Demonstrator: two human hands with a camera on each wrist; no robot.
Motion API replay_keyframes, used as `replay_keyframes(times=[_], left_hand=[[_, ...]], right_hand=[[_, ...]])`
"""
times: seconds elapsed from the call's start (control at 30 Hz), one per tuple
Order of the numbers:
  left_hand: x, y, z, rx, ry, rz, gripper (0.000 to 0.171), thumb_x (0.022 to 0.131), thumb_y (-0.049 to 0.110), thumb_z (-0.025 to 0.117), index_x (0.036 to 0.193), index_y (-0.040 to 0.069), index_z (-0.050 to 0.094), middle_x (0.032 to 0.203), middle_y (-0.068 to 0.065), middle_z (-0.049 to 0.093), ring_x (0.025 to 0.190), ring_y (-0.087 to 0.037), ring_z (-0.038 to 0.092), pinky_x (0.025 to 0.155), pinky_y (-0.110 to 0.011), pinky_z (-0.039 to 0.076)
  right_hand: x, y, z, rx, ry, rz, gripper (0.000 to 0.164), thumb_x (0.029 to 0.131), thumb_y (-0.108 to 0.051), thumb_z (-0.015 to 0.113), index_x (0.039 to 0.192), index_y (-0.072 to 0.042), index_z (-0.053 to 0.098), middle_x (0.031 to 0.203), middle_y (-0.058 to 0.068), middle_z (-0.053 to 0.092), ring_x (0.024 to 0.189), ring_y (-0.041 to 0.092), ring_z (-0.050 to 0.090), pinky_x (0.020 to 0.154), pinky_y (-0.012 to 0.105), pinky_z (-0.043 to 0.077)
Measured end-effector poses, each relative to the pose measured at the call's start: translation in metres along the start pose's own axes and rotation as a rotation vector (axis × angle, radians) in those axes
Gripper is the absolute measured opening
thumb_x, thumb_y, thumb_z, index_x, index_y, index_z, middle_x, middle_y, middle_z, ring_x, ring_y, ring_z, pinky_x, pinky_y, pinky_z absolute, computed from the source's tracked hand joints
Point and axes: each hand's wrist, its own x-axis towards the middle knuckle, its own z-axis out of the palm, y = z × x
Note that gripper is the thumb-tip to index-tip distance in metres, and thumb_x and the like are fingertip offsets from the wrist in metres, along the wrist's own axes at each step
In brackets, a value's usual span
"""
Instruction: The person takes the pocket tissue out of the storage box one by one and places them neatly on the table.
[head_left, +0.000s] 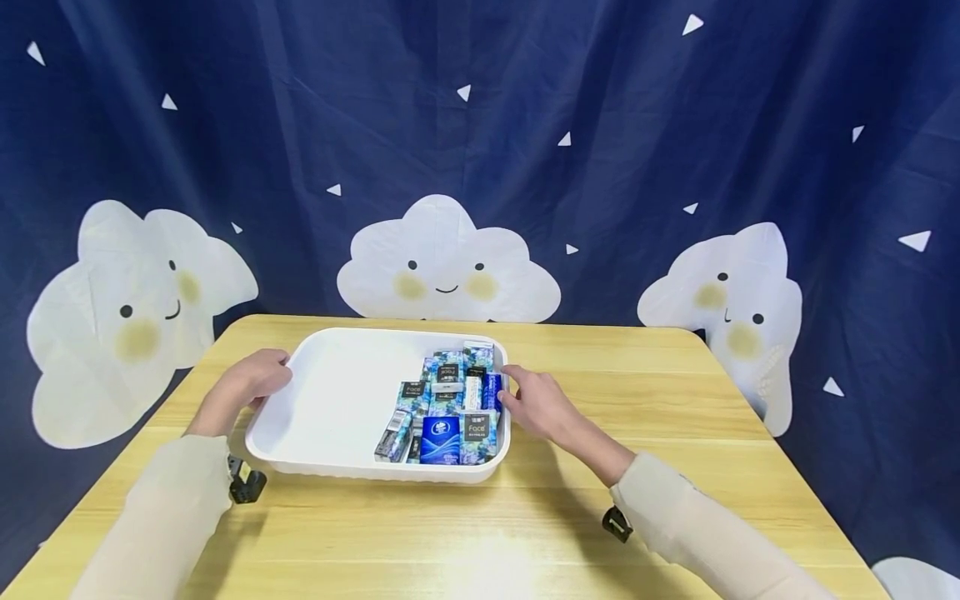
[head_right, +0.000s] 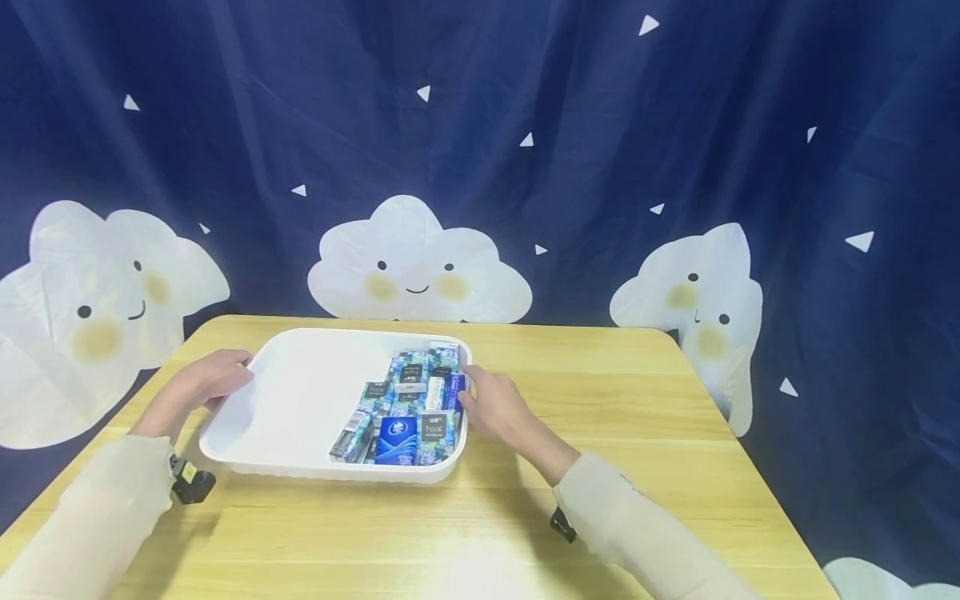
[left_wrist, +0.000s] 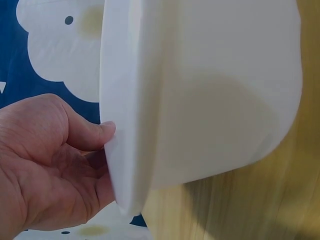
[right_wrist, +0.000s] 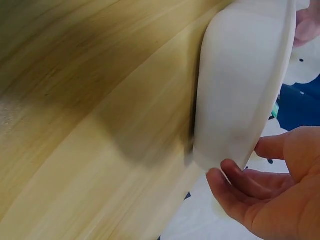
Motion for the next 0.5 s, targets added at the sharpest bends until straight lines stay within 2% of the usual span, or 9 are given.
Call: replay_keyframes(times=[0.27,0.37,0.5], left_hand=[[-0.002,0.002,-0.001,-0.012,-0.013,-0.012,0.026,0.088,0.003,0.032,0.108,-0.007,0.046,0.093,-0.02,0.051,0.077,-0.027,0.055,0.056,-0.031,0.046],[-0.002,0.002,-0.001,-0.016,-0.014,-0.016,0.025,0.088,0.004,0.033,0.106,-0.007,0.046,0.092,-0.019,0.05,0.076,-0.027,0.054,0.055,-0.031,0.046],[-0.004,0.002,0.0,-0.012,-0.007,-0.006,0.024,0.087,0.004,0.033,0.104,-0.006,0.047,0.091,-0.019,0.051,0.076,-0.027,0.055,0.055,-0.031,0.046]], right_hand=[[0.001,-0.008,-0.004,-0.06,0.092,-0.031,0.036,0.093,-0.02,0.058,0.125,-0.002,0.059,0.083,0.007,0.06,0.07,0.016,0.05,0.062,0.03,0.043],[0.001,-0.011,-0.005,-0.046,0.126,-0.053,0.034,0.094,-0.022,0.058,0.121,-0.001,0.061,0.088,0.009,0.064,0.074,0.019,0.054,0.065,0.033,0.045],[-0.001,-0.017,-0.005,-0.01,0.118,-0.068,0.039,0.093,-0.026,0.06,0.124,-0.001,0.06,0.107,0.014,0.066,0.092,0.024,0.061,0.078,0.039,0.049]])
